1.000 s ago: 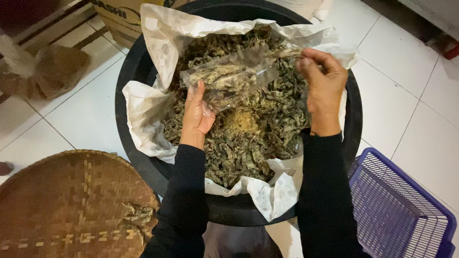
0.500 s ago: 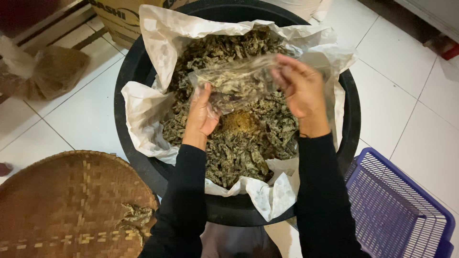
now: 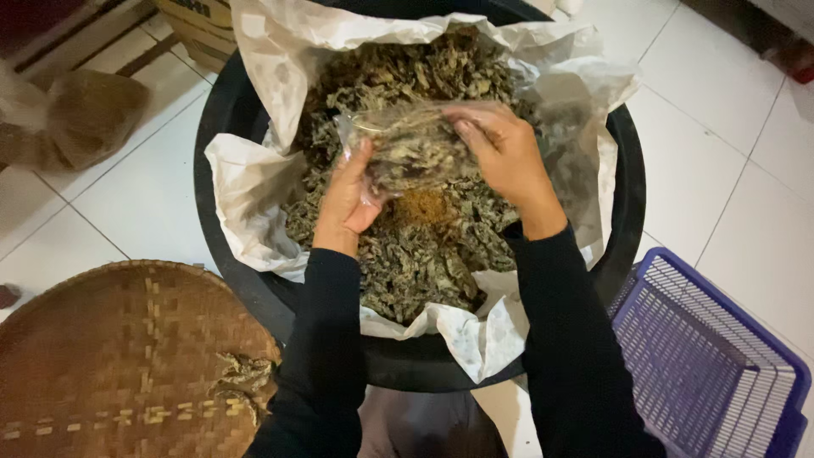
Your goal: The person sits on the floor beside a large paper-lined basin of dried leaves and fills clear plastic bags with handfuls of the leaves. They press the material into each bag, seal it, and place filled bags into a basket on a digital scale, repeating the process.
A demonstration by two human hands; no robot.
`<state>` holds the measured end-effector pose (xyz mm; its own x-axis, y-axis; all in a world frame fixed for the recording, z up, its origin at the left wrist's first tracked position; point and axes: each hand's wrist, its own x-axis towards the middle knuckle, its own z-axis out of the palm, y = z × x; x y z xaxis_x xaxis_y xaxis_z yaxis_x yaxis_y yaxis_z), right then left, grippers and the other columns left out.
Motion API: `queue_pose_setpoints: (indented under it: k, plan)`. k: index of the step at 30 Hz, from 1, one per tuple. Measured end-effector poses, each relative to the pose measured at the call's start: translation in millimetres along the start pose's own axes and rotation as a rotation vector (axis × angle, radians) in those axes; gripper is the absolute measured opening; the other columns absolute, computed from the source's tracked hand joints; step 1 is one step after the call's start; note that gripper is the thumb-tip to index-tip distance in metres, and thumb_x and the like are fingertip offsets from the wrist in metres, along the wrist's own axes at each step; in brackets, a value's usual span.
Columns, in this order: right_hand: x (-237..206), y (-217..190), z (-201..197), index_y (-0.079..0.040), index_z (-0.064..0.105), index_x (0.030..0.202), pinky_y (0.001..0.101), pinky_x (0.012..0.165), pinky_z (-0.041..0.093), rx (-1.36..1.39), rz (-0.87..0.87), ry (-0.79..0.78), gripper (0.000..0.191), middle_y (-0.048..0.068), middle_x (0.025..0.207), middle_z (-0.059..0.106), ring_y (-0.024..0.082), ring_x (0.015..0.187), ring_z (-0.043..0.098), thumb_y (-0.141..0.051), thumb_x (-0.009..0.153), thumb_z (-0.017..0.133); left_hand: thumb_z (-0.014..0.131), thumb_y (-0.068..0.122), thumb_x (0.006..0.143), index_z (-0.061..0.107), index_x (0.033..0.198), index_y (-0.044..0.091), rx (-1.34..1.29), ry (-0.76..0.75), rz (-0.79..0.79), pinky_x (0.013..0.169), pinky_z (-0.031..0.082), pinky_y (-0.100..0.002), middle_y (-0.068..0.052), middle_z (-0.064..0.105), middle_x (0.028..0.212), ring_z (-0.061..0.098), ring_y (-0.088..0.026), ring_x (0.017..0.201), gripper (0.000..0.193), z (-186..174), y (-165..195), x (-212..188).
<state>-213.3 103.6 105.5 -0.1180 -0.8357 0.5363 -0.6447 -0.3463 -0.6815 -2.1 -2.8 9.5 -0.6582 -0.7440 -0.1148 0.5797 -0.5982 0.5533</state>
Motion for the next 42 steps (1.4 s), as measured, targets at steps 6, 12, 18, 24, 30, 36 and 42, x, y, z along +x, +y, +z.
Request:
queue_pose_setpoints:
  k: [6,12,18,24,30,36,42]
  plan:
    - [-0.7,23.0,9.6,-0.009,0.075,0.118,0.0261,0.073,0.049,0.147,0.246,0.347,0.016,0.006,0.102,0.073,0.012,0.083,0.060,-0.012,0.109,0.061,0.081,0.044,0.097,0.056,0.128,0.006,-0.121,-0.072,0.061,0.085,0.064,-0.047,-0.017,0.069,0.120,0.070,-0.032,0.104,0.054,-14.9,4.3,5.7]
    - [-21.9,126.7,32.1,-0.006,0.071,0.119,0.0358,0.092,0.057,-0.101,0.390,0.113,0.019,0.010,0.120,0.072,0.020,0.105,0.069,-0.006,0.103,0.062,0.081,0.043,0.088,0.062,0.132,0.013,-0.309,0.141,0.124,0.080,0.063,-0.034,-0.007,0.071,0.128,0.073,-0.024,0.111,0.057,-31.4,13.9,10.8]
    - [-64.9,188.3,111.7,-0.001,0.054,0.142,0.0577,0.096,0.047,-0.291,0.334,-0.510,0.049,0.038,0.148,0.042,0.054,0.122,0.051,-0.001,0.095,0.067,0.079,0.039,0.087,0.061,0.130,0.011,-0.360,0.215,0.146,0.091,0.065,-0.039,-0.006,0.071,0.127,0.071,-0.024,0.113,0.054,-35.4,9.9,16.1]
    - [-57.2,161.4,101.5,-0.005,0.061,0.130,0.0434,0.097,0.058,-0.272,0.581,-0.313,0.024,0.021,0.122,0.071,0.035,0.108,0.072,-0.014,0.107,0.058,0.081,0.038,0.088,0.060,0.134,0.014,-0.372,0.209,0.151,0.089,0.063,-0.037,-0.003,0.070,0.130,0.071,-0.022,0.115,0.056,-38.7,4.6,16.3]
    - [-23.3,128.7,24.3,-0.003,0.060,0.109,0.0369,0.089,0.062,0.257,0.499,-0.367,0.008,0.012,0.106,0.070,0.023,0.098,0.072,-0.011,0.108,0.059,0.084,0.055,0.074,0.060,0.140,0.020,-0.181,0.394,0.062,0.093,0.047,-0.032,-0.001,0.058,0.146,0.052,-0.021,0.133,0.078,-31.1,0.7,13.8]
    - [-6.8,75.8,-32.9,-0.012,0.055,0.114,0.0312,0.071,0.060,0.400,0.558,-0.102,0.012,0.008,0.103,0.074,0.016,0.086,0.072,-0.008,0.103,0.056,0.085,0.058,0.065,0.048,0.146,0.026,-0.113,0.389,0.043,0.096,0.041,-0.043,-0.003,0.053,0.149,0.051,-0.021,0.135,0.094,-26.0,0.9,17.1]
    - [2.6,48.4,-49.0,-0.001,0.062,0.115,0.0279,0.089,0.062,0.346,0.288,0.417,0.006,0.007,0.106,0.072,0.016,0.097,0.073,0.002,0.110,0.060,0.079,0.048,0.081,0.046,0.149,0.022,-0.022,0.323,0.053,0.090,0.051,-0.046,-0.009,0.055,0.146,0.057,-0.028,0.128,0.080,-22.4,-1.6,18.2]
